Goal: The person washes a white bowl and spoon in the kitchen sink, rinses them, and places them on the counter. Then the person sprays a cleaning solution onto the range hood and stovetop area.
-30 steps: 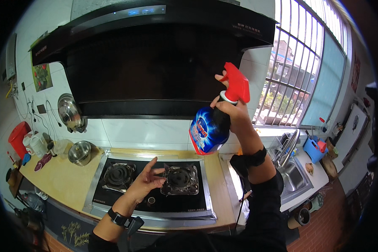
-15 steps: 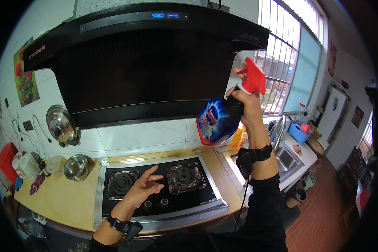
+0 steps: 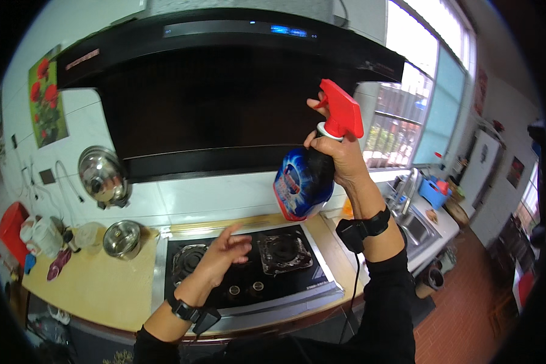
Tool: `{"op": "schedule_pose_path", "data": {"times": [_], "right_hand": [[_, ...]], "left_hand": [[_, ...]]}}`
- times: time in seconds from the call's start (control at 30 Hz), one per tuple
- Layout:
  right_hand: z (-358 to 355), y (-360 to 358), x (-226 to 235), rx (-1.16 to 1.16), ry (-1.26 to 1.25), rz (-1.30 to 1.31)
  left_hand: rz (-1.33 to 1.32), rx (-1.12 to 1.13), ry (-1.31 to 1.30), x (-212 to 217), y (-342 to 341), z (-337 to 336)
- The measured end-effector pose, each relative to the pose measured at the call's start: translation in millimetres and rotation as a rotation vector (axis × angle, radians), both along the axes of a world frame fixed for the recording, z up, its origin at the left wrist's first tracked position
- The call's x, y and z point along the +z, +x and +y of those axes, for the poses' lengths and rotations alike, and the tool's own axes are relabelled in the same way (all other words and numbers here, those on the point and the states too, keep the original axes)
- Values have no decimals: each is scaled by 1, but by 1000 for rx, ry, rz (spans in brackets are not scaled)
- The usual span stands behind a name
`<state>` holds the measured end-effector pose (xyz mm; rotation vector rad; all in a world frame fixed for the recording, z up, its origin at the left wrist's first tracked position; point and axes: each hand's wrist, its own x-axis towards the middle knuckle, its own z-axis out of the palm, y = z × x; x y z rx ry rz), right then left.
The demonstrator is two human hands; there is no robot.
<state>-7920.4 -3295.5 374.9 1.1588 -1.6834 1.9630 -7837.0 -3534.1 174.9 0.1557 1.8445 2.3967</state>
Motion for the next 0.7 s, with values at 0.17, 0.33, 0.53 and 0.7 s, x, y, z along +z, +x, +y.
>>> {"op": "schedule_pose_path", "data": {"times": [0.17, 0.33, 0.53, 0.7], "right_hand": [[-58, -5, 9, 205, -84, 100], [-103, -4, 10, 334, -61, 61], [-137, 7, 8, 403, -11, 25], [-174, 17, 12, 369, -33, -45]], "left_hand": [[60, 253, 235, 43, -4, -24], [154, 402, 482, 72, 11, -57], [217, 553, 467, 76, 34, -105], [198, 547, 462, 77, 42, -141]]}}
